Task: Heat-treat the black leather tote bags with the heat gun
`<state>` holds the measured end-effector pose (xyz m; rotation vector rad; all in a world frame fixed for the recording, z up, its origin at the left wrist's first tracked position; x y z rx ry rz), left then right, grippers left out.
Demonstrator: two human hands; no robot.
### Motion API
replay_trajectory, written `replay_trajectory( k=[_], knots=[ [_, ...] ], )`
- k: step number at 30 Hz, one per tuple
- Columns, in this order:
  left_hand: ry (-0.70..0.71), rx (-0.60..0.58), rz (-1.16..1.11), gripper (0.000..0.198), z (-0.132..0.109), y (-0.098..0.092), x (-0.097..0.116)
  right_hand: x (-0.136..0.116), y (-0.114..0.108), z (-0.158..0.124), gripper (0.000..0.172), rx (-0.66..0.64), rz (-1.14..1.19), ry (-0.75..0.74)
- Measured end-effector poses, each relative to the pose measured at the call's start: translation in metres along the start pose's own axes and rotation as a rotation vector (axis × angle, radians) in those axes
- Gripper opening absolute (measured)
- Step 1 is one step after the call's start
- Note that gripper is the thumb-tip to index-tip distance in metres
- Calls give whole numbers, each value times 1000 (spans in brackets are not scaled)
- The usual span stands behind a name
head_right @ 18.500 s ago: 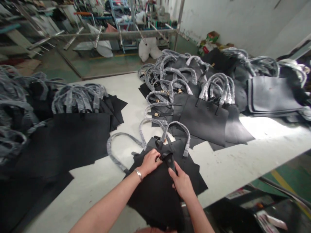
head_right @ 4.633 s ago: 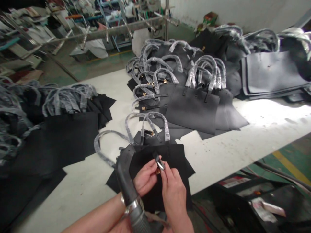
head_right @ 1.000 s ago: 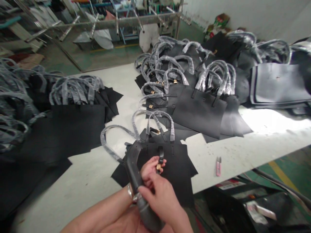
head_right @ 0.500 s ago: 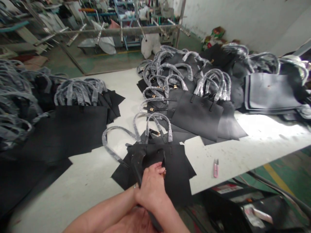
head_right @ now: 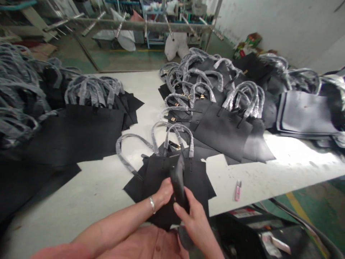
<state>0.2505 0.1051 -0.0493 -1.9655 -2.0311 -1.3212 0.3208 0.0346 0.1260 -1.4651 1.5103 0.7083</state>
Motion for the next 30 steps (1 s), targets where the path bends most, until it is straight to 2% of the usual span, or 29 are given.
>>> replay_trajectory(
  k=[2,4,6,8,12,19,22,27,30],
  knots=[
    [13,11,13,42,1,3,1,18,-29,-25,62,123,169,132],
    [22,11,19,45,0,7,4,38,-47,-50,71,214,233,294],
    [25,4,26,45,-1,12,6,53,-52,-67,77,235,284,410],
    [36,-5,35,44,-2,15,8,64,-48,-74,78,210,346,464],
    [71,-16,65,42,-1,18,13,69,-36,-70,69,180,419,479],
    [116,-21,115,32,4,14,23,53,-27,-56,57,162,457,455],
    [116,-14,142,34,3,12,25,56,-27,-51,64,162,499,458],
    [127,31,169,35,0,10,28,61,-48,-46,74,260,558,382],
    [124,30,182,33,0,8,27,65,-39,-49,73,126,554,443]
  ],
)
Point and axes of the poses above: each hand's wrist, its own z-axis towards the middle knuckle, its own y-axis out of the palm, x = y × z, the point moved 9 cm from there along z, towards the middle knuckle, and after that the axes turned 4 degrees about -x, right-handed, at the moved point
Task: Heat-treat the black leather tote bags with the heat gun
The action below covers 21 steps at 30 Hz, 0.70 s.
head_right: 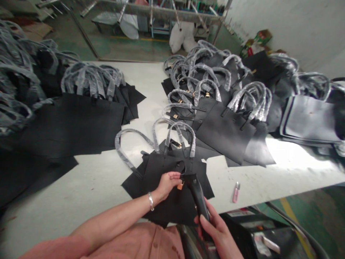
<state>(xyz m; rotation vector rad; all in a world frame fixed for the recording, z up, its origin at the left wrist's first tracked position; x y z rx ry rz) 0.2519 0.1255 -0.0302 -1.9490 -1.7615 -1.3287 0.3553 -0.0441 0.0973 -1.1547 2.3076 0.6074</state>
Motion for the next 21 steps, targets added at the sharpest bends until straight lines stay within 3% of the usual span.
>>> replay_trajectory(
  k=[2,5,8,11,12,14,17,21],
  knots=[
    [-11,-8,11,32,0,0,-2,5,6,1,72,-49,-23,40],
    [-29,-21,21,33,2,2,2,-4,0,9,76,51,-28,-42],
    [-24,-105,-53,36,6,13,24,-16,-12,18,77,133,-33,-118],
    [62,-237,-229,41,7,20,54,-15,-18,29,76,111,-38,-75],
    [108,-253,-194,41,6,16,60,-13,-19,32,77,99,-33,-57],
    [224,-276,83,39,-1,5,66,-8,-18,37,82,65,-18,-24],
    [401,-424,544,37,-21,4,56,-3,-12,46,80,26,-4,-6],
    [433,-478,679,41,-34,4,41,-11,-3,61,81,41,16,-32]
  ],
)
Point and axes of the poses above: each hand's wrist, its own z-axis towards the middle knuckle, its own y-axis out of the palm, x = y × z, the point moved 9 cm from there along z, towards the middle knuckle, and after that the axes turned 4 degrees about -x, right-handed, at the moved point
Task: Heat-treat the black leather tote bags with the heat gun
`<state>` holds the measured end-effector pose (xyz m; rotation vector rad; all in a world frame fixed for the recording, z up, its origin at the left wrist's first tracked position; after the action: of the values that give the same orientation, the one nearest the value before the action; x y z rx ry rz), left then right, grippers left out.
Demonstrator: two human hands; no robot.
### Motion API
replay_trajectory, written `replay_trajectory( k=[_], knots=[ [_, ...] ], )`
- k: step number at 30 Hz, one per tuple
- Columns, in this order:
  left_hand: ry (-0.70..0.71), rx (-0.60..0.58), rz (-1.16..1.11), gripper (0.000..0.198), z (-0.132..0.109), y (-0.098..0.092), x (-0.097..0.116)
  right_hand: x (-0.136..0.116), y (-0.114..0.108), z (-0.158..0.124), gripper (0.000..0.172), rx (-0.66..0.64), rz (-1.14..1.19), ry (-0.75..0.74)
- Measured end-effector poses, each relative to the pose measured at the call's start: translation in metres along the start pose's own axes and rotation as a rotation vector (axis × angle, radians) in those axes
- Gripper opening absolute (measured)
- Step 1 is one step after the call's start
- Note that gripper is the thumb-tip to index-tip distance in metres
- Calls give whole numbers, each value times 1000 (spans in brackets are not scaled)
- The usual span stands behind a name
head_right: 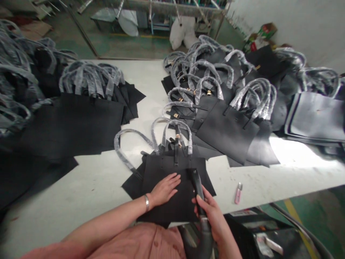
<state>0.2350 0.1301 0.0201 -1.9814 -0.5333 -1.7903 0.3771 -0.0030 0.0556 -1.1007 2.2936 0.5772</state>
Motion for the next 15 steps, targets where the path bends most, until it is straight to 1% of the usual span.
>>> replay_trajectory(
  k=[3,5,7,9,12,14,15],
  knots=[
    [-48,-5,-46,40,1,3,0,-17,7,13,87,64,15,-103],
    [-35,3,-51,40,2,3,2,-31,7,15,89,130,32,-211],
    [9,13,-17,42,2,3,5,-39,4,9,88,166,24,-282],
    [58,26,31,44,1,2,6,-37,0,-2,87,143,-25,-259],
    [98,28,100,45,-2,3,3,-17,-6,-16,84,69,-106,-123],
    [112,8,139,43,-4,6,1,-4,-6,-18,84,37,-126,-47],
    [124,-3,156,42,-5,9,1,0,-5,-16,85,30,-125,-32]
  ],
)
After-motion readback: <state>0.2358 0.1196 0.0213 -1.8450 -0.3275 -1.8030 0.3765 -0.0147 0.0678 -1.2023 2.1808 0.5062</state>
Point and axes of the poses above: each hand's wrist, its own z-axis towards the middle knuckle, its own y-axis out of the palm, x = y × z, the point moved 9 cm from there along z, towards the middle knuckle, and after that the axes turned 4 degrees about -x, right-handed, at the moved point
